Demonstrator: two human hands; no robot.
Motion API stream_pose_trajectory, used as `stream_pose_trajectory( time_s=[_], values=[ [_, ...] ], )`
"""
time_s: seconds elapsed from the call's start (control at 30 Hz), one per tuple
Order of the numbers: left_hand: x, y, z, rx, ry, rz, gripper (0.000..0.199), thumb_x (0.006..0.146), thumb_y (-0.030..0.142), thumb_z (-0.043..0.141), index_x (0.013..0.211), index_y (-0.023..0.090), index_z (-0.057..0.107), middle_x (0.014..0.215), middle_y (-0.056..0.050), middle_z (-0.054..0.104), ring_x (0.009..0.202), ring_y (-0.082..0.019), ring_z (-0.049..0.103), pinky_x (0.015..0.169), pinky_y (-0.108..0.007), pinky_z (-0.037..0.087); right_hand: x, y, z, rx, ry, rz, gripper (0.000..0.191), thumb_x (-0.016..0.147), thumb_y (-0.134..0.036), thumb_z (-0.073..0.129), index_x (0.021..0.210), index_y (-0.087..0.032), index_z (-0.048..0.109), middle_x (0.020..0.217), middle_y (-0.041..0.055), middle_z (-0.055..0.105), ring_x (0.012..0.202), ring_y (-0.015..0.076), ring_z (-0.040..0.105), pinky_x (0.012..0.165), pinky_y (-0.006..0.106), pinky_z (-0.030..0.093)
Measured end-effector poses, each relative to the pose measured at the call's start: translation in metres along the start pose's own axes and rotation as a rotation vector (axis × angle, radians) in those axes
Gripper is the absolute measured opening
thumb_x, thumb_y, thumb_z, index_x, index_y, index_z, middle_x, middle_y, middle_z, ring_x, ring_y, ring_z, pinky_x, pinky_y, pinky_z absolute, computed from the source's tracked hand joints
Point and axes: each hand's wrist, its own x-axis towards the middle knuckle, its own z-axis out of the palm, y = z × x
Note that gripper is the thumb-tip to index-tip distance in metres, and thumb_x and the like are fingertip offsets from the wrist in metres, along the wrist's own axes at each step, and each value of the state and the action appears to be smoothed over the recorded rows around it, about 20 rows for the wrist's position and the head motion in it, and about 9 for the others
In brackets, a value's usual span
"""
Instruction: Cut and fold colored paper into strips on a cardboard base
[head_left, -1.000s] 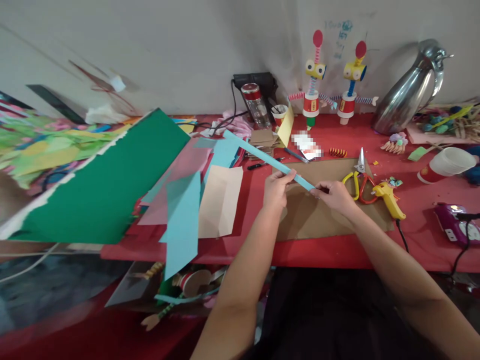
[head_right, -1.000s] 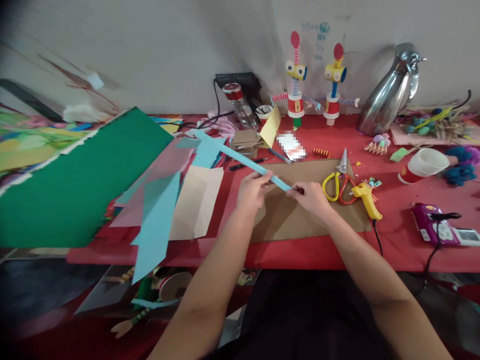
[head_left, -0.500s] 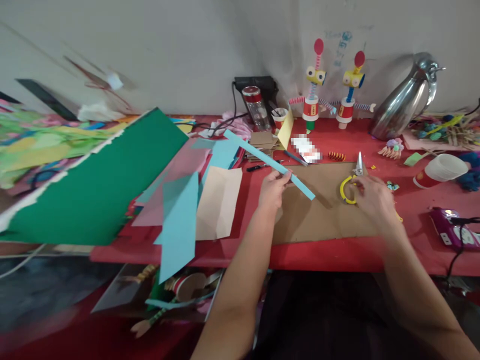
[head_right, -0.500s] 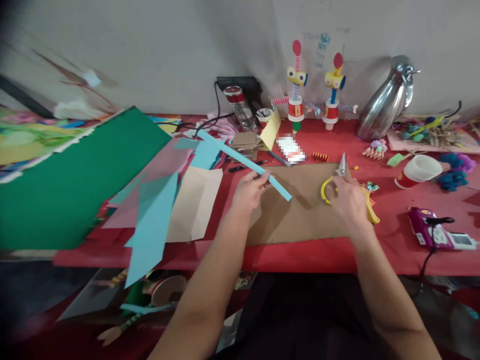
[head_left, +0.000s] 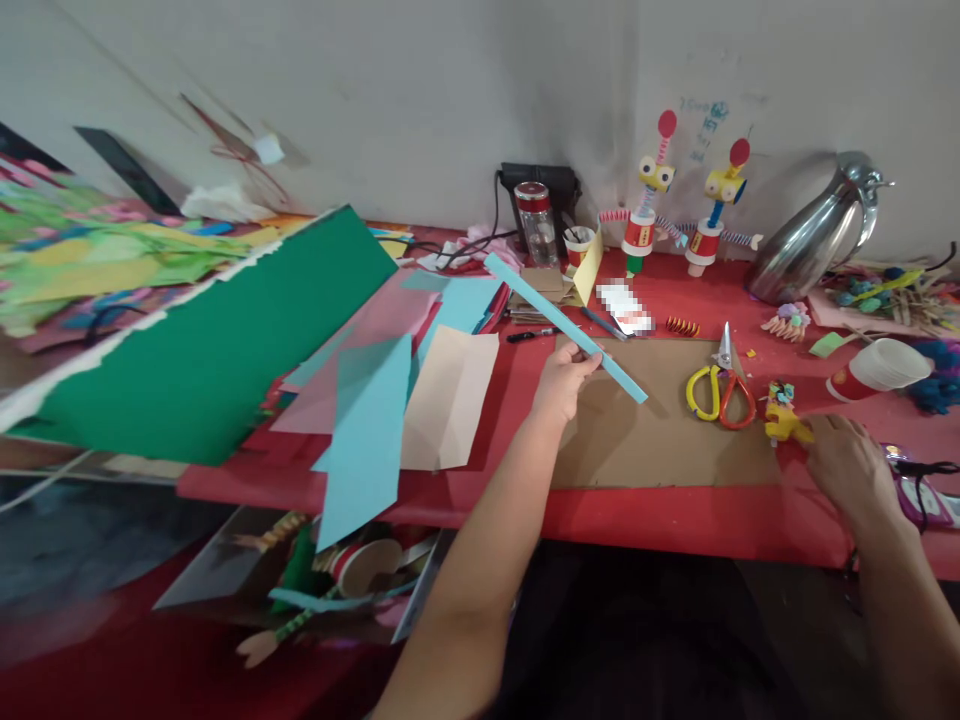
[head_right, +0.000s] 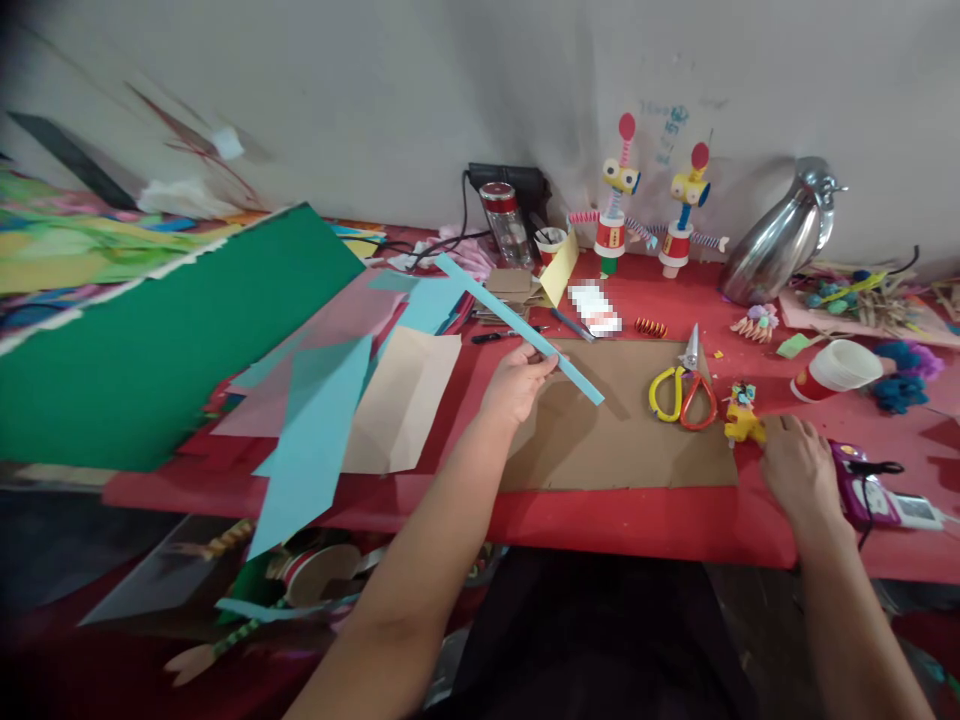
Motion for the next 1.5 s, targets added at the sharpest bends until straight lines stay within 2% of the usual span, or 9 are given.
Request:
stream_pose_trajectory(
  time_s=[0.13, 0.37, 0.57, 0.77, 0.9, 1.03, 1.1, 1.23, 1.5],
  values=[
    [-0.001, -0.001, 0.0, 0.012, -0.026, 0.005, 0.011, 0.069, 0.023, 0.077, 0.071, 0.018, 0.068, 0.069, 0.0, 0.066, 0.072, -0.015, 0.063, 0.075, -0.029, 0.046, 0.015, -0.036, -0.001, -0.006, 0.042, 0.04, 0.029, 0.084, -0.014, 0.044, 0.104, -0.017, 0.065, 0.095, 0.0154, 0.067, 0.089, 0.0298, 0.063, 0.083, 0.043, 0.048],
    [-0.002, 0.0, 0.001, 0.049, -0.012, -0.024, 0.015, 0.063, 0.025, 0.08, 0.072, 0.018, 0.07, 0.072, 0.0, 0.066, 0.072, -0.014, 0.059, 0.075, -0.028, 0.046, 0.056, -0.112, 0.013, -0.024, -0.254, 0.123, 0.036, 0.093, -0.031, 0.048, 0.12, -0.01, 0.06, 0.103, 0.0213, 0.066, 0.092, 0.0332, 0.067, 0.08, 0.042, 0.048],
    [-0.004, 0.0, 0.004, 0.038, -0.047, -0.009, 0.014, 0.064, 0.012, 0.076, 0.072, 0.018, 0.066, 0.07, 0.003, 0.06, 0.07, -0.011, 0.056, 0.074, -0.027, 0.046, 0.071, -0.107, 0.022, 0.098, -0.255, 0.332, 0.039, 0.083, -0.026, 0.06, 0.118, -0.01, 0.058, 0.096, 0.0177, 0.068, 0.091, 0.0308, 0.067, 0.075, 0.037, 0.049],
    [-0.006, 0.004, 0.005, -0.061, -0.088, 0.0, 0.014, 0.07, 0.018, 0.076, 0.078, 0.02, 0.063, 0.071, 0.004, 0.058, 0.069, -0.01, 0.056, 0.07, -0.026, 0.047, 0.054, -0.097, 0.023, 0.893, -0.143, 0.588, 0.057, 0.064, -0.035, 0.068, 0.116, -0.017, 0.055, 0.076, 0.0021, 0.062, 0.065, 0.0195, 0.061, 0.054, 0.029, 0.046],
    [-0.005, 0.008, 0.0, -0.13, -0.063, 0.03, 0.02, 0.068, 0.024, 0.079, 0.078, 0.02, 0.063, 0.069, 0.004, 0.059, 0.067, -0.01, 0.057, 0.072, -0.027, 0.048, 0.042, -0.109, 0.01, 1.304, -0.092, 0.404, 0.073, 0.058, -0.036, 0.075, 0.126, -0.022, 0.052, 0.087, 0.0021, 0.063, 0.07, 0.0163, 0.061, 0.057, 0.027, 0.049],
    [-0.002, 0.013, -0.006, -0.205, -0.032, 0.077, 0.024, 0.063, 0.018, 0.081, 0.074, 0.02, 0.06, 0.069, 0.005, 0.06, 0.067, -0.009, 0.058, 0.074, -0.026, 0.048, 0.055, -0.13, -0.003, 1.426, -0.308, 0.106, 0.069, 0.067, -0.036, 0.073, 0.131, -0.024, 0.053, 0.097, 0.0042, 0.065, 0.075, 0.0161, 0.061, 0.062, 0.028, 0.051],
    [-0.001, 0.015, -0.008, -0.224, -0.019, 0.088, 0.025, 0.06, 0.013, 0.081, 0.075, 0.02, 0.061, 0.069, 0.005, 0.061, 0.068, -0.009, 0.058, 0.074, -0.026, 0.048, 0.064, -0.139, -0.003, 1.353, -0.33, -0.007, 0.073, 0.07, -0.038, 0.073, 0.137, -0.024, 0.049, 0.101, 0.0057, 0.065, 0.087, 0.0195, 0.063, 0.07, 0.032, 0.053],
    [-0.002, 0.019, -0.01, -0.224, -0.012, 0.111, 0.024, 0.061, 0.011, 0.079, 0.075, 0.02, 0.061, 0.07, 0.005, 0.06, 0.07, -0.009, 0.057, 0.074, -0.025, 0.047, 0.067, -0.146, 0.007, 1.072, -0.196, -0.181, 0.079, 0.068, -0.045, 0.077, 0.137, -0.024, 0.047, 0.123, 0.0108, 0.062, 0.11, 0.0283, 0.06, 0.089, 0.043, 0.052],
    [-0.006, 0.02, -0.009, -0.228, -0.013, 0.1, 0.026, 0.059, 0.012, 0.081, 0.076, 0.021, 0.063, 0.073, 0.004, 0.062, 0.073, -0.01, 0.06, 0.077, -0.026, 0.049, 0.054, -0.144, 0.017, 0.642, -0.128, -0.239, 0.064, 0.067, -0.049, 0.076, 0.121, -0.023, 0.056, 0.106, 0.0112, 0.067, 0.096, 0.0295, 0.064, 0.079, 0.041, 0.052]
  ],
)
